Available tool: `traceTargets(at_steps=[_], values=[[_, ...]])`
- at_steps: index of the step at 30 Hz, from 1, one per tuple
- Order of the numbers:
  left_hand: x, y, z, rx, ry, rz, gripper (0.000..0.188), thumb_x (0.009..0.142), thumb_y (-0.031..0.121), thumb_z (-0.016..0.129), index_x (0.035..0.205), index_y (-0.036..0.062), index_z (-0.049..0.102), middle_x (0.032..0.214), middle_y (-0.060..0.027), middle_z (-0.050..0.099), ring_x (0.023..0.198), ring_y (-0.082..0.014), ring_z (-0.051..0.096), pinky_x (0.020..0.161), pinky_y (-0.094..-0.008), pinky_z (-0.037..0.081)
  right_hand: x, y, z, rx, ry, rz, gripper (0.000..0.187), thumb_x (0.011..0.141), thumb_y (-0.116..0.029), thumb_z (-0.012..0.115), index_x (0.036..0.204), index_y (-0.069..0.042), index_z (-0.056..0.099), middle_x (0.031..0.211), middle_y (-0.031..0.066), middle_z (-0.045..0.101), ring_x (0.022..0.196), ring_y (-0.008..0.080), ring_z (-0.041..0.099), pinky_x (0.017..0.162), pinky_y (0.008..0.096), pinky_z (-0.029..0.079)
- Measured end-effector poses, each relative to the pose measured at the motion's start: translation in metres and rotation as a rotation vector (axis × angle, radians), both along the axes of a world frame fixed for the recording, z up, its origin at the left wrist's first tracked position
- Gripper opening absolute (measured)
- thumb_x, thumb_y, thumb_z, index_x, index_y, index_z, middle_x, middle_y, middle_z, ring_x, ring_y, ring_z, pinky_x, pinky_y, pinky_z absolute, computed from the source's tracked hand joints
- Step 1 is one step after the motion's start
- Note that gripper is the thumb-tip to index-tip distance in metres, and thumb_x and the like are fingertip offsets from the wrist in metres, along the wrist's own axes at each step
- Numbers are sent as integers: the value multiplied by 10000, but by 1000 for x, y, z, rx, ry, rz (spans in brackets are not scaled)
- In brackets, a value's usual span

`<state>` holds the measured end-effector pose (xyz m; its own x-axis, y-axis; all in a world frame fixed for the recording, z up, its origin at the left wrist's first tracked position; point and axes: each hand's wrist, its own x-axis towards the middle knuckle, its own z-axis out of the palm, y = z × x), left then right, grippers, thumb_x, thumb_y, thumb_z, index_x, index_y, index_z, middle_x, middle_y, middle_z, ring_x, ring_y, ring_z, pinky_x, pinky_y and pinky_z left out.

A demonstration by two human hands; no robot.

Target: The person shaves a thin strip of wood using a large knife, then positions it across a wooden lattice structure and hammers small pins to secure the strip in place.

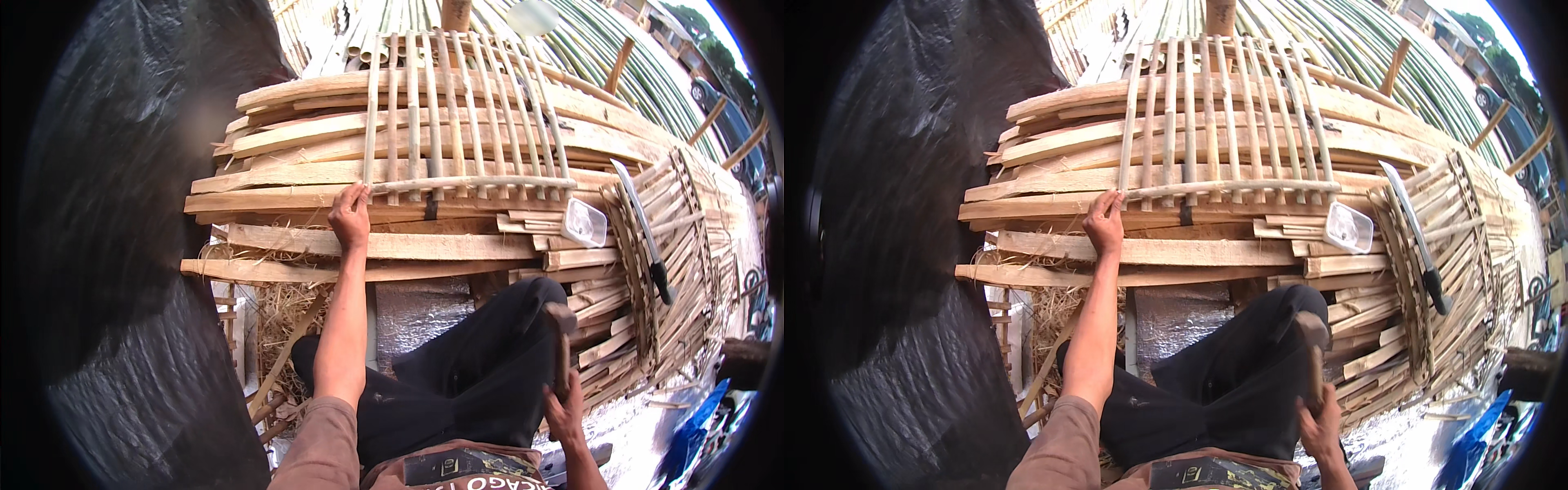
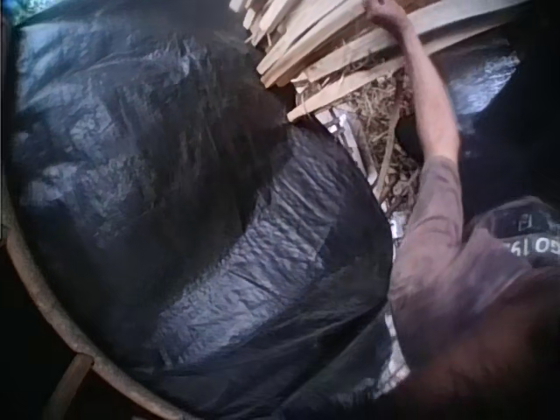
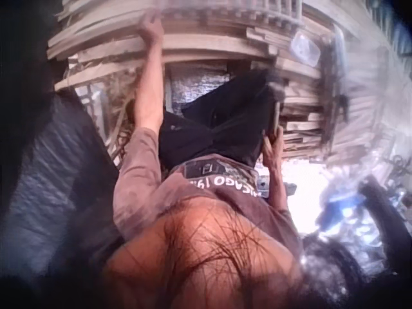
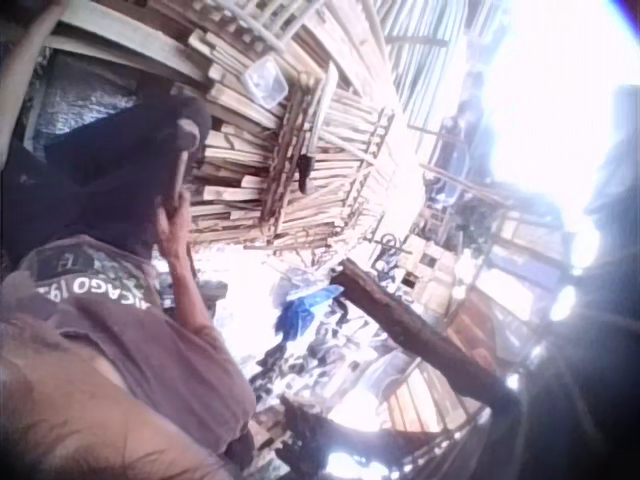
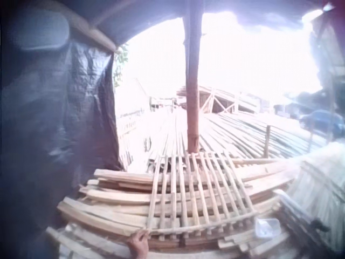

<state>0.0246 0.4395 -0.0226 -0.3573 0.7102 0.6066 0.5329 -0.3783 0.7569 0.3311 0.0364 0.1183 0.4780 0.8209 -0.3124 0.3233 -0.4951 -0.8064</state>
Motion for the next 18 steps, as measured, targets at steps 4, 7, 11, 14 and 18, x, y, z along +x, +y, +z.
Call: traceTargets(at_steps=[4, 7, 11, 14, 18], values=[[-8, -4, 4, 117, 103, 47, 146, 823, 127, 786, 950, 63, 753, 907, -97, 738, 852, -213, 713, 732, -327, 572, -48, 110, 9, 121, 96, 280, 290, 924, -164, 688, 1117, -35, 515, 705, 15, 492, 650, 91, 442, 567, 286, 401], [-4, 0, 3, 158, 118, 36, 134, 811, 110, 790, 933, 66, 756, 910, -94, 735, 864, -218, 702, 738, -335, 568, -79, 169, -16, 270, 148, 408, 317, 927, -181, 689, 1141, -15, 524, 712, 52, 541, 658, 105, 480, 595, 280, 429], [-5, 2, 7, 183, 162, 32, 112, 802, 80, 782, 901, 49, 741, 910, -77, 734, 873, -241, 686, 778, -351, 552, -118, 220, -16, 269, 124, 499, 316, 937, -216, 670, 1128, -12, 523, 701, 80, 551, 656, 130, 499, 613, 312, 445], [1, 2, 10, 140, 120, 23, 96, 823, 85, 764, 898, 38, 729, 917, -79, 727, 886, -253, 674, 776, -363, 544, -127, 237, -36, 313, 174, 473, 319, 940, -228, 666, 1131, -20, 518, 695, 79, 538, 648, 133, 483, 598, 329, 434], [-4, 1, 6, 166, 203, 69, 80, 852, 88, 741, 905, 31, 722, 969, -90, 699, 887, -247, 664, 760, -364, 545, -133, 248, -38, 251, 218, 433, 282, 946, -185, 648, 1130, -19, 512, 694, 53, 507, 645, 118, 453, 579, 319, 408]])
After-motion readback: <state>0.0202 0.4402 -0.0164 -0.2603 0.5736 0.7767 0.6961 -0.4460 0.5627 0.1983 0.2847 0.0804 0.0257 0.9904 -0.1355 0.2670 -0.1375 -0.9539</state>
